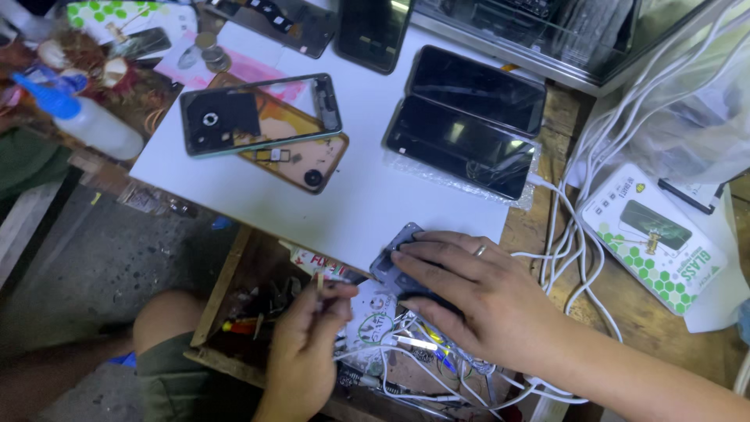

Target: The person uses a wooden stick to scrape and clean the surface of a gray electronic keypad. They repeatedly rub the keypad's buttons and surface, occasionally flipping the device to work on different areas. The person also briefly handles a small bottle and a black smartphone.

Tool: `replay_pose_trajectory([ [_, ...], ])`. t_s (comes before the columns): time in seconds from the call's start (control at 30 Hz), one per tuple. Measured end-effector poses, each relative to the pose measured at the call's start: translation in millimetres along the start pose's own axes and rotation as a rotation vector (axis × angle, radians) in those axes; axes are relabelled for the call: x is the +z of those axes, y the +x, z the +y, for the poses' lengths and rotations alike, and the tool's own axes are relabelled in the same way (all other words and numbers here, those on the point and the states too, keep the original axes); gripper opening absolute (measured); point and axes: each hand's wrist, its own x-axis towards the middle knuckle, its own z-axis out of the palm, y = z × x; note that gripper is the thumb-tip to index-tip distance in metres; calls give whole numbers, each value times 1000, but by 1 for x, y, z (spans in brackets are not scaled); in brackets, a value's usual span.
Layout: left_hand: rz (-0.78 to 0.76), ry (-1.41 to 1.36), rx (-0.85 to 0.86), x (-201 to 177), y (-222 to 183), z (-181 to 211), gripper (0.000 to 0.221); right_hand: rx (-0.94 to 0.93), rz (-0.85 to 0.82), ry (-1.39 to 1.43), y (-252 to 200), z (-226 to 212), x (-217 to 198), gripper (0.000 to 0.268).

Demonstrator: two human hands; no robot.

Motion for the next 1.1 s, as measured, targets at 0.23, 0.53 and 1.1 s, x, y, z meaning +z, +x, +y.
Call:
replay_pose_trajectory([
  [0.23, -22, -22, 234, 41, 5, 39, 13, 24, 51, 83, -4, -5, 2, 41],
  [0.53, -194, 100, 155, -1, -10, 74, 16, 653, -200, 737, -17, 5, -2, 23],
  [1.1, 89, 391, 525, 18, -7, 106, 28, 701, 60, 856, -21, -13, 0, 25],
])
